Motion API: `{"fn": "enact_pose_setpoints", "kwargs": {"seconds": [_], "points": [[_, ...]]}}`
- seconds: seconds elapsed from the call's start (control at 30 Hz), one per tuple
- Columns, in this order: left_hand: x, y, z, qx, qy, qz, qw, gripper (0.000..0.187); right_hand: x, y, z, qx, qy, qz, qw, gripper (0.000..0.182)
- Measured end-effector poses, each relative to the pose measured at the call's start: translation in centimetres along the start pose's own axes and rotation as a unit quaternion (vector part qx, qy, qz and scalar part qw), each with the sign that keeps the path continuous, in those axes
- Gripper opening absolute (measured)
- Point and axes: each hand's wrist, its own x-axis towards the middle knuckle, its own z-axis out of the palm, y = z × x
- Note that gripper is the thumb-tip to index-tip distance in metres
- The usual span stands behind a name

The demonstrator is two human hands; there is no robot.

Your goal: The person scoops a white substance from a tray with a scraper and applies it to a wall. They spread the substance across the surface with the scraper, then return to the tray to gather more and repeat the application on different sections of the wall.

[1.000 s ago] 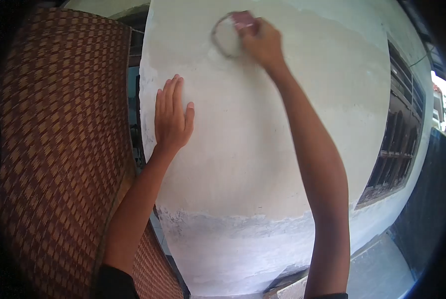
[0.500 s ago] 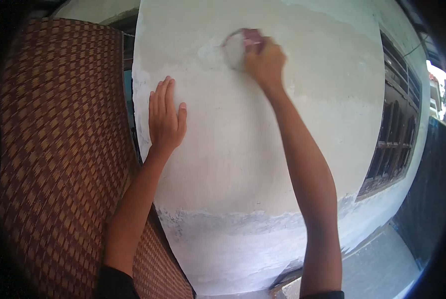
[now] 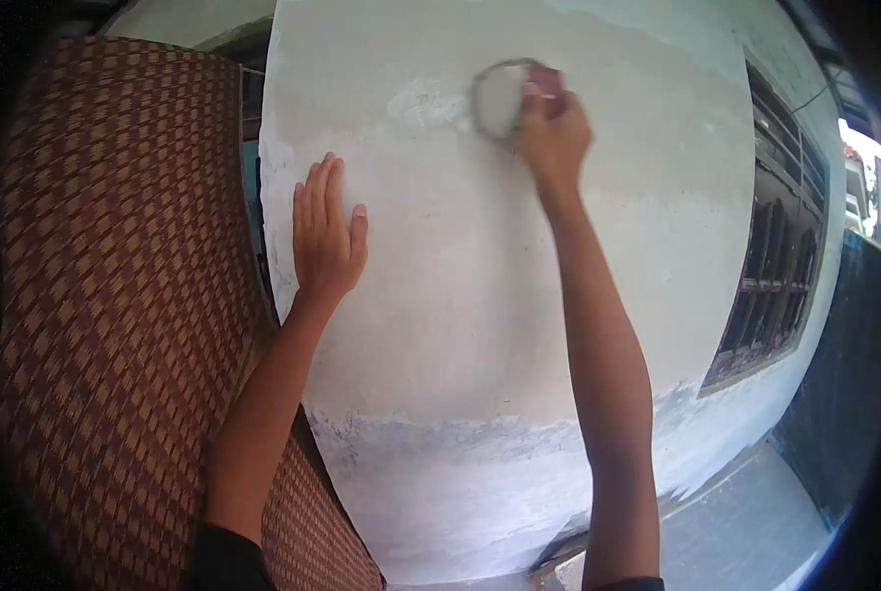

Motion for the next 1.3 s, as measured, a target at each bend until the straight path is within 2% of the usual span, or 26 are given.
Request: {"fn": "enact_pose_setpoints", "kwargs": {"seconds": [0.07, 0.1, 0.13, 0.2, 0.23, 0.27, 0.33, 0.4, 0.47, 0.53, 0.57, 0.6, 0.67, 0.73, 0.77, 0.8, 0.87, 0.9, 0.93, 1.03, 1.07, 1.13, 1.2, 1.23, 1.27, 1.3], "points": [[-0.1, -0.3, 0.1, -0.007, -0.004, 0.003, 1.000, 0.058, -2.0, -0.6, 1.5, -0.053, -0.090, -0.106, 0.989, 0.038], [-0.2, -0.3, 0.1, -0.007, -0.006, 0.004, 1.000, 0.058, -2.5, -1.0, 1.6, -0.074, -0.151, -0.087, 0.982, 0.039], [-0.1, -0.3, 0.1, 0.008, -0.005, 0.007, 1.000, 0.058, -1.6, -0.5, 1.2, -0.074, -0.150, -0.085, 0.982, 0.039], [-0.2, -0.2, 0.1, 0.024, -0.002, 0.008, 1.000, 0.058, 0.8, -0.1, 0.3, -0.094, -0.039, -0.067, 0.993, 0.039], [-0.2, 0.0, 0.1, 0.016, -0.004, 0.004, 1.000, 0.058, 1.4, -0.5, 0.1, -0.041, -0.007, 0.008, 0.999, 0.039], [-0.1, 0.0, 0.1, 0.009, -0.005, 0.001, 1.000, 0.058, 1.3, -1.1, 0.7, -0.038, -0.009, 0.007, 0.999, 0.039], [-0.1, -0.2, 0.0, 0.004, -0.001, 0.004, 1.000, 0.058, 0.7, -2.1, 2.7, 0.043, -0.047, -0.100, 0.993, 0.038], [-0.1, -0.2, 0.1, -0.003, -0.001, 0.008, 1.000, 0.058, -1.3, -3.9, 4.3, 0.005, -0.144, -0.158, 0.977, 0.038], [-0.1, -0.5, 0.1, -0.003, 0.003, 0.017, 1.000, 0.058, -0.4, -3.4, 5.0, -0.062, -0.137, -0.153, 0.977, 0.037], [0.0, -0.2, 0.0, -0.005, -0.001, 0.012, 1.000, 0.058, 2.6, -1.5, 4.5, -0.113, -0.037, -0.117, 0.986, 0.036], [0.0, -0.1, -0.1, -0.007, -0.003, 0.003, 1.000, 0.058, 3.0, -1.7, 3.7, -0.057, 0.012, -0.063, 0.996, 0.038], [0.0, -0.1, -0.1, -0.006, -0.001, 0.001, 1.000, 0.058, 2.4, -3.3, 2.6, 0.025, 0.003, 0.023, 0.999, 0.039], [0.0, 0.0, 0.0, -0.001, 0.003, 0.007, 1.000, 0.058, 1.4, -3.6, 3.5, 0.004, -0.002, -0.055, 0.999, 0.039], [0.0, -0.2, -0.1, -0.002, 0.005, 0.010, 1.000, 0.058, -0.9, -4.0, 4.7, -0.030, -0.111, -0.149, 0.982, 0.039], [-0.1, -0.3, -0.1, -0.004, 0.005, 0.014, 1.000, 0.058, -1.6, -4.3, 4.5, -0.105, -0.158, -0.126, 0.974, 0.039], [-0.1, -0.2, -0.1, -0.005, 0.003, 0.015, 1.000, 0.058, -0.9, -3.5, 4.2, -0.106, -0.157, -0.125, 0.974, 0.039], [0.0, -0.1, -0.1, -0.007, 0.004, 0.007, 1.000, 0.058, 1.0, -2.7, 3.2, -0.077, -0.014, -0.059, 0.995, 0.039], [0.0, -0.1, -0.1, -0.006, 0.006, 0.005, 1.000, 0.058, 1.1, -2.9, 2.3, -0.002, -0.002, 0.010, 1.000, 0.036], [0.0, -0.1, -0.1, -0.008, 0.006, 0.004, 1.000, 0.058, 0.7, -2.9, 2.4, -0.001, -0.003, 0.009, 1.000, 0.036], [0.1, -0.2, -0.2, -0.010, 0.009, 0.010, 1.000, 0.058, -1.3, -3.5, 3.9, 0.008, -0.047, -0.125, 0.991, 0.033], [0.0, -0.1, -0.2, -0.008, 0.010, 0.016, 1.000, 0.058, -2.0, -3.5, 4.0, -0.048, -0.096, -0.119, 0.987, 0.033], [0.0, 0.0, -0.2, -0.011, 0.004, 0.013, 1.000, 0.058, 0.2, -0.6, 4.3, -0.116, -0.032, -0.107, 0.987, 0.039], [0.1, -0.1, -0.3, -0.010, 0.003, 0.004, 1.000, 0.058, 0.8, -2.4, 2.1, -0.017, 0.028, -0.007, 0.999, 0.037], [0.1, 0.0, -0.3, 0.005, 0.005, 0.004, 1.000, 0.058, 0.5, -3.6, 1.6, 0.065, 0.016, 0.059, 0.996, 0.036], [0.1, 0.2, -0.2, 0.017, 0.005, 0.005, 1.000, 0.058, -0.1, -3.7, 2.4, 0.065, 0.016, 0.060, 0.996, 0.036], [0.1, 0.2, -0.1, 0.016, 0.003, 0.006, 1.000, 0.058, -0.9, -3.6, 3.4, 0.027, -0.016, -0.032, 0.999, 0.035]]}}
